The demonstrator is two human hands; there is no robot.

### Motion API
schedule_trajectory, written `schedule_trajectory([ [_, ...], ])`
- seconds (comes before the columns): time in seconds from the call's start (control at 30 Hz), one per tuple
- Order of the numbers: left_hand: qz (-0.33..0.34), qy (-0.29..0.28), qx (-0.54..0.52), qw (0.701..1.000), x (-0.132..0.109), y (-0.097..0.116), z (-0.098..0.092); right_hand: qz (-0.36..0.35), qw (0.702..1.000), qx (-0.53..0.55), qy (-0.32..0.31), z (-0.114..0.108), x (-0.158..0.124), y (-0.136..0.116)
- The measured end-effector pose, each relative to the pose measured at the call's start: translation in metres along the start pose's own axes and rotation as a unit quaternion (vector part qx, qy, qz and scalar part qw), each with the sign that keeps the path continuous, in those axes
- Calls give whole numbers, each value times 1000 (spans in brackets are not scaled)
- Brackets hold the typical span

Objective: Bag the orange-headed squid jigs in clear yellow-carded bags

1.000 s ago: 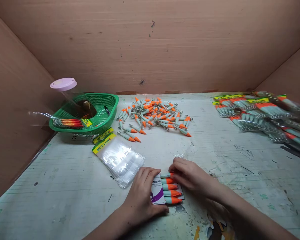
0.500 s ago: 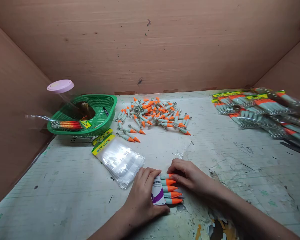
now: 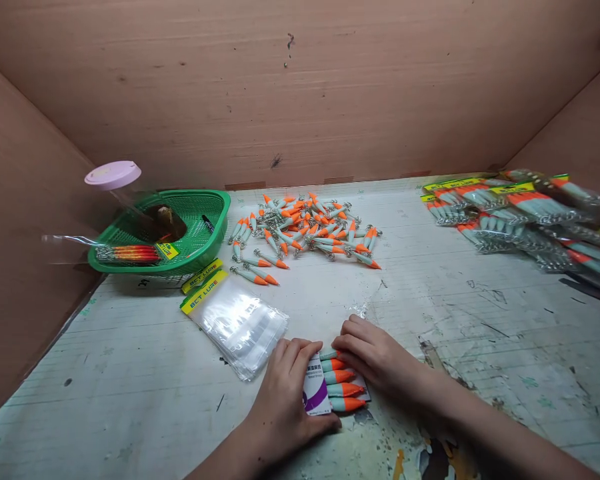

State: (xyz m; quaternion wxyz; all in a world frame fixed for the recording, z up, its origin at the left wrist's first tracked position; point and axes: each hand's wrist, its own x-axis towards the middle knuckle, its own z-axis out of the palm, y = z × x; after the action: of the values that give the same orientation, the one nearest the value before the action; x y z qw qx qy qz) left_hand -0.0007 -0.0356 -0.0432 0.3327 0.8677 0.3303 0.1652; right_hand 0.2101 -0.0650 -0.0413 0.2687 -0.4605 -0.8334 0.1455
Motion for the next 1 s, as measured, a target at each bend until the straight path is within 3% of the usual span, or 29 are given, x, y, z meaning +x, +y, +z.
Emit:
schedule_trajectory([
  [0.23,1,-4,-9,1000,1,0,-1,23,999,14,-36,5,1,-2],
  [0.5,-18,-31,-30,999,2,1,-2,53,990,-17,-132,0,11,-4],
  [0.73,-25,-38,-26,999,1,1,-4,47,986,81,-137,-11,9,4],
  [1.0,-13,-45,-22,999,0,0,-5,37,990,74,-113,-14,10,2],
])
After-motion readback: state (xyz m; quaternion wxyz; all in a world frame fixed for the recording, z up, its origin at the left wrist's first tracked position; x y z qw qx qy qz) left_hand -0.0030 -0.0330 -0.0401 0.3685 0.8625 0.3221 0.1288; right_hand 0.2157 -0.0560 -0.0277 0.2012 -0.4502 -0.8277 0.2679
